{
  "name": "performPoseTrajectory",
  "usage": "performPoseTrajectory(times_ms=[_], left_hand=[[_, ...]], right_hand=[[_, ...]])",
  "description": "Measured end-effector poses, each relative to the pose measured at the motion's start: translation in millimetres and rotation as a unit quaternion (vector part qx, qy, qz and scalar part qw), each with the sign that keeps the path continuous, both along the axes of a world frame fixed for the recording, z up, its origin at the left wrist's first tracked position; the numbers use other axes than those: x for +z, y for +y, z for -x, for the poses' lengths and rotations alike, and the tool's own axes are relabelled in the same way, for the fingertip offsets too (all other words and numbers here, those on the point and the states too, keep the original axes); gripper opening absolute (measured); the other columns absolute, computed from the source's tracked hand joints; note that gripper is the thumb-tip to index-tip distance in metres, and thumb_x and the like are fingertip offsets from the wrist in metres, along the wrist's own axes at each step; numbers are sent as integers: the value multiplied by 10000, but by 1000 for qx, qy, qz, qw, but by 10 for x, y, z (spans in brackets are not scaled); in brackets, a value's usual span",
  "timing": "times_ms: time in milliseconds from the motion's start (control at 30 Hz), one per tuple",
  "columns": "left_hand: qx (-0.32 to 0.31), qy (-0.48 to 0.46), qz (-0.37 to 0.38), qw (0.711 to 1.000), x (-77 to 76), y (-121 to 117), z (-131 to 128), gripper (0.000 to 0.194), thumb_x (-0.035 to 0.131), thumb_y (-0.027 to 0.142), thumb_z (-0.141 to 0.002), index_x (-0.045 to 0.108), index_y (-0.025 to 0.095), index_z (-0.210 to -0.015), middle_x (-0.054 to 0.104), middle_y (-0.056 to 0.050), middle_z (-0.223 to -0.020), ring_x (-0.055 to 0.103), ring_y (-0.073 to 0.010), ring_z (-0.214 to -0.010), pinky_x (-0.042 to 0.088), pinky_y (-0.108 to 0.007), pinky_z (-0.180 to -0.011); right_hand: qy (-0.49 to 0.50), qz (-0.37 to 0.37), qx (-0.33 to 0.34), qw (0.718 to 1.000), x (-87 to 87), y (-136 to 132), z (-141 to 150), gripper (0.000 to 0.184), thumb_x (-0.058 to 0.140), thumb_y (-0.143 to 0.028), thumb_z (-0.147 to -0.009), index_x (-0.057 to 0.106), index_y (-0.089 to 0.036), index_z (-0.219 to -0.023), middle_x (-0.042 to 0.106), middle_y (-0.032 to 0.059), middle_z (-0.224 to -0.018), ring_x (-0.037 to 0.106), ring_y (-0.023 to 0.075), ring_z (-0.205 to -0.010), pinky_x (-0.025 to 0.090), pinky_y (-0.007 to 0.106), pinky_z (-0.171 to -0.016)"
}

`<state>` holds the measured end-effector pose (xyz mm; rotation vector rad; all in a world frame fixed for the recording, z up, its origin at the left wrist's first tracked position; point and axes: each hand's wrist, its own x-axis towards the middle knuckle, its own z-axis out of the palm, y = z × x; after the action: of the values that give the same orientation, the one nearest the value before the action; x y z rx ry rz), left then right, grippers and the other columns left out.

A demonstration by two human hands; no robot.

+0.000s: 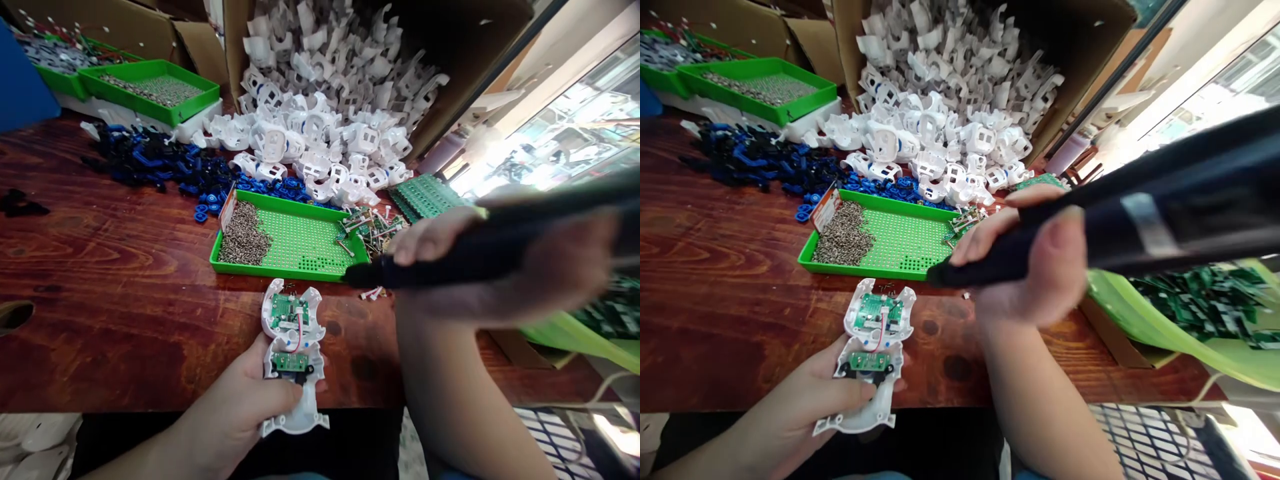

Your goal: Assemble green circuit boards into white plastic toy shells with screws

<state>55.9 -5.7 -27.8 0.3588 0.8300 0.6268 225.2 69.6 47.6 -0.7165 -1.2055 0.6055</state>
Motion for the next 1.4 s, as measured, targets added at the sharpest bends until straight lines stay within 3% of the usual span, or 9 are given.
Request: performPoseTrajectory(times_ms=[100, 233, 500, 767, 967, 1133, 1233, 1300, 1400], left_hand=[[0, 4, -1, 1000, -20, -15, 9, 416, 695, 84, -602, 645, 167, -1006, 744, -21, -807, 619, -162, -757, 439, -251, -691], [-2, 2, -4, 1000, -61, -30, 27, 406, 713, 111, -651, 656, 187, -1045, 755, -20, -873, 620, -152, -761, 430, -248, -691], [-13, 2, 15, 1000, -77, -47, 45, 402, 727, 143, -664, 656, 192, -1057, 757, -37, -873, 642, -180, -812, 439, -271, -754], [10, 13, 29, 999, -28, -38, 29, 398, 749, 136, -634, 671, 192, -1020, 760, -34, -875, 655, -197, -816, 459, -270, -744], [7, 15, 35, 999, -7, -31, 13, 460, 717, 87, -655, 624, 183, -1095, 757, -45, -833, 684, -214, -805, 484, -285, -724], [21, 3, 19, 1000, -6, -34, -5, 379, 723, 80, -635, 629, 162, -992, 752, -48, -826, 680, -198, -785, 487, -279, -715], [31, -11, 13, 999, 14, -25, -19, 433, 716, 53, -634, 615, 169, -1039, 745, -28, -814, 674, -175, -757, 483, -258, -695], [32, -22, 11, 999, 20, -16, -26, 499, 711, 29, -634, 598, 170, -1099, 742, -14, -798, 663, -153, -717, 476, -240, -673], [22, -34, -2, 999, -6, -5, -27, 599, 694, 6, -639, 558, 182, -1195, 742, -9, -816, 657, -157, -748, 464, -232, -679]], right_hand=[[32, -68, -84, 994, -203, 351, -179, 174, 611, -404, -761, 602, -238, -709, 481, -79, -427, 455, 101, -318, 337, 233, -308], [21, -40, -112, 993, -367, 608, -340, 161, 618, -377, -767, 573, -238, -699, 503, -80, -422, 458, 105, -323, 368, 238, -332], [-6, -43, -101, 994, -424, 652, -301, 205, 620, -392, -794, 525, -239, -696, 483, -77, -437, 461, 105, -321, 355, 243, -306], [-24, -34, -100, 994, -434, 652, -299, 204, 600, -364, -814, 512, -225, -694, 465, -80, -458, 523, 118, -362, 457, 258, -374], [0, -34, -88, 996, -440, 652, -296, 171, 611, -332, -789, 537, -218, -684, 504, -77, -426, 467, 99, -314, 375, 228, -314], [31, -53, -82, 995, -193, 369, -242, 75, 567, -245, -787, 579, -211, -721, 523, -69, -464, 502, 90, -386, 399, 218, -356], [23, -47, -32, 998, 48, 13, -118, 183, 481, -317, -835, 603, -210, -750, 507, -65, -493, 508, 82, -418, 446, 231, -401], [-62, 54, 99, 992, 168, -226, -2, 309, 449, -498, -852, 606, -256, -742, 545, -57, -505, 546, 127, -425, 486, 316, -434], [-78, 48, 171, 981, 222, -467, 169, 268, 634, -599, -696, 617, -340, -760, 528, -58, -485, 542, 141, -406, 485, 316, -428]])
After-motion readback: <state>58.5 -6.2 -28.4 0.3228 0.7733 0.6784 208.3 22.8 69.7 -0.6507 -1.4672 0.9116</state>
